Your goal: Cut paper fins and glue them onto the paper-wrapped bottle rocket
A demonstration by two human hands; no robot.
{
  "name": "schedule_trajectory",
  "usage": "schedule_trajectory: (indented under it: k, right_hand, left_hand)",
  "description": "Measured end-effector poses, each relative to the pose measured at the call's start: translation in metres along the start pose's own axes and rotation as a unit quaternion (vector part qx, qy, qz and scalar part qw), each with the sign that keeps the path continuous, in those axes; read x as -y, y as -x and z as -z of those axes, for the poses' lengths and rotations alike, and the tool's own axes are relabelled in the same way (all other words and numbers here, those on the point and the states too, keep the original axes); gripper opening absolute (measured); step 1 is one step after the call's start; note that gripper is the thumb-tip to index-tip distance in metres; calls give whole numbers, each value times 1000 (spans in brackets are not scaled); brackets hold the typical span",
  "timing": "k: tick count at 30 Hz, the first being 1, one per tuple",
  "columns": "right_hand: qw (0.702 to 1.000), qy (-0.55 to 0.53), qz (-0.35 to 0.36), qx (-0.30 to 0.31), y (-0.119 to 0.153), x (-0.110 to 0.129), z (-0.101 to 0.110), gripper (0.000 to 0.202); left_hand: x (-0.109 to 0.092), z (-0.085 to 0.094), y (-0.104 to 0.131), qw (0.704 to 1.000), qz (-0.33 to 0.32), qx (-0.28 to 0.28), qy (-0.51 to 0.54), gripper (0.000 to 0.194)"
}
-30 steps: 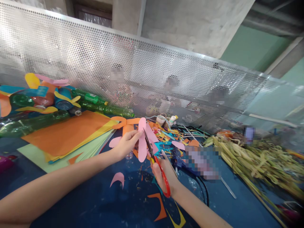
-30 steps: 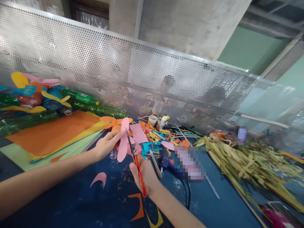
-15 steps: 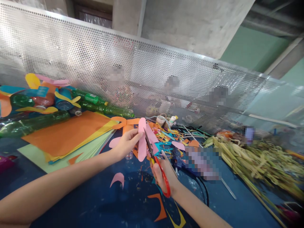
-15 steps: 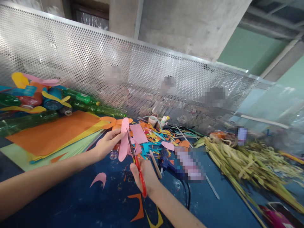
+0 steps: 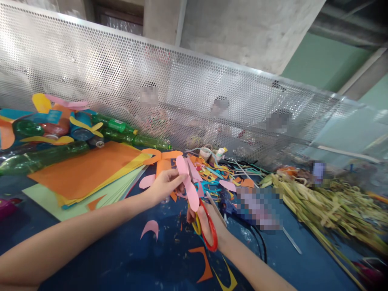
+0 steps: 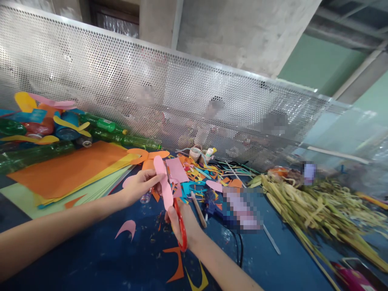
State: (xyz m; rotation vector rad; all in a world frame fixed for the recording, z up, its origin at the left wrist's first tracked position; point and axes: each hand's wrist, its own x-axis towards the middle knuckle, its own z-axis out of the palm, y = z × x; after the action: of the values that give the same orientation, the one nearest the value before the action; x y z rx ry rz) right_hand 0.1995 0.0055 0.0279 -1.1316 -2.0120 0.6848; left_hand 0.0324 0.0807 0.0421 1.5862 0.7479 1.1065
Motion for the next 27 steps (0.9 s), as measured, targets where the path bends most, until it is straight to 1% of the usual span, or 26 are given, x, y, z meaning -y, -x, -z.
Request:
schedule_trajectory:
  k: [8,14,17,19,22,23,25,27]
  right_hand:
    - [999,45,22,2,0,0,3,56]
    - [997,75,35,-10,1,4,5,53]
    - [998,58,26,-25,2,3,3,52]
    - [999,24,5,-31,1,-2,0,51]
    - [999,-34,-39,-9,1,-9,-2,52]
    - [998,-42,-44,1,1,-10,-2,52]
    - [998,-42,-34,11,1,-12,-2,54]
    - [999,-35,-16,6,1,-11,-1,54]
  left_hand:
    - [-7,-2,2,1000,-3,-9,-23,37]
    - [-6,-3,3,1000,-6,1,-22,33]
    - [-6,-3,3,1000,-2,4,-18,31]
    - [-6,-3,3,1000,1,6,-20,30]
    - [-6,-3,4,1000,3,7,-20,30]
    - [-6,-3,4,1000,3,9,-17,29]
    - [-7,-3,3,1000,6,11,-11,30]
    - [-7,-3,3,1000,10,12,-6,31]
